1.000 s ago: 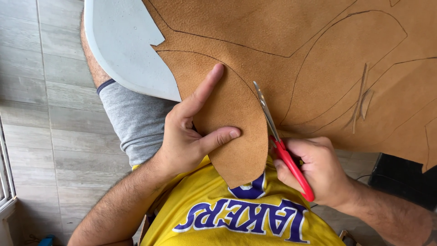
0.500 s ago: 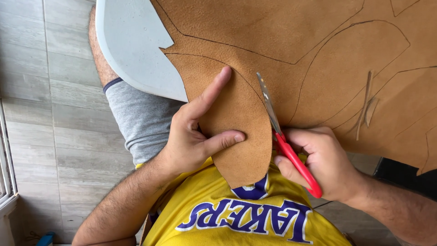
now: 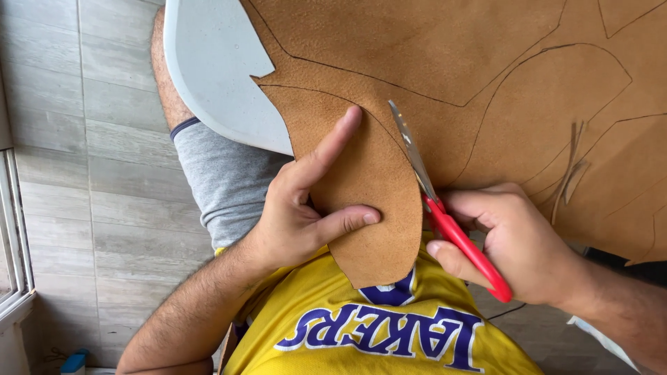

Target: Cutting out leather patterns from a large hide using scissors on a workshop table.

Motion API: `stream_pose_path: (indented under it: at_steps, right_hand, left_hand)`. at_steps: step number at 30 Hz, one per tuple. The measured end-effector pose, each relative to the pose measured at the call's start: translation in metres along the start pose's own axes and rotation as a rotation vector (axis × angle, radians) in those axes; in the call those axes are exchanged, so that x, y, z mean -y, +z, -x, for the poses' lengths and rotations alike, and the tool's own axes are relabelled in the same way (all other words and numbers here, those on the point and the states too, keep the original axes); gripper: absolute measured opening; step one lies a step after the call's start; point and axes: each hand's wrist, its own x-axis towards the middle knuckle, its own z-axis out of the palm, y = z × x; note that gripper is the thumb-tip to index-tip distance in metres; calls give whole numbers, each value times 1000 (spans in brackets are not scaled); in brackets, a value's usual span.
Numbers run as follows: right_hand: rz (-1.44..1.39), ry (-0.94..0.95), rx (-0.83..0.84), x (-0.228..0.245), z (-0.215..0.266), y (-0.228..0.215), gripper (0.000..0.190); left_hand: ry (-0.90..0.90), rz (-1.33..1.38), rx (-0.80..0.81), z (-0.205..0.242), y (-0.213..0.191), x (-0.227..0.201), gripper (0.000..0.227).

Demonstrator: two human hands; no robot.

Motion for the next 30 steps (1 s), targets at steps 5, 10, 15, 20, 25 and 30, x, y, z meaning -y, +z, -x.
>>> stream_pose_path:
  at_steps: [5, 10, 15, 20, 25, 30]
  right_hand:
    - [75, 50, 9, 9, -3, -3, 24]
    - [155, 23, -53, 12, -3, 2, 23]
    - [167, -41, -58, 8, -3, 0, 28]
    - [147, -74, -23, 7, -6, 0, 28]
    - [96, 24, -17, 12, -4, 4, 9]
    - [-20, 191, 43, 11, -5, -2, 21]
  left_hand:
    - [20, 22, -6, 1, -4, -2, 93]
    - [28, 47, -13, 1, -6, -3, 91]
    - [26, 31, -21, 1, -7, -3, 91]
    - [49, 74, -240, 5, 0, -9, 91]
    - [10, -27, -445, -13, -1, -38, 82]
    - [-4, -92, -388, -16, -5, -37, 89]
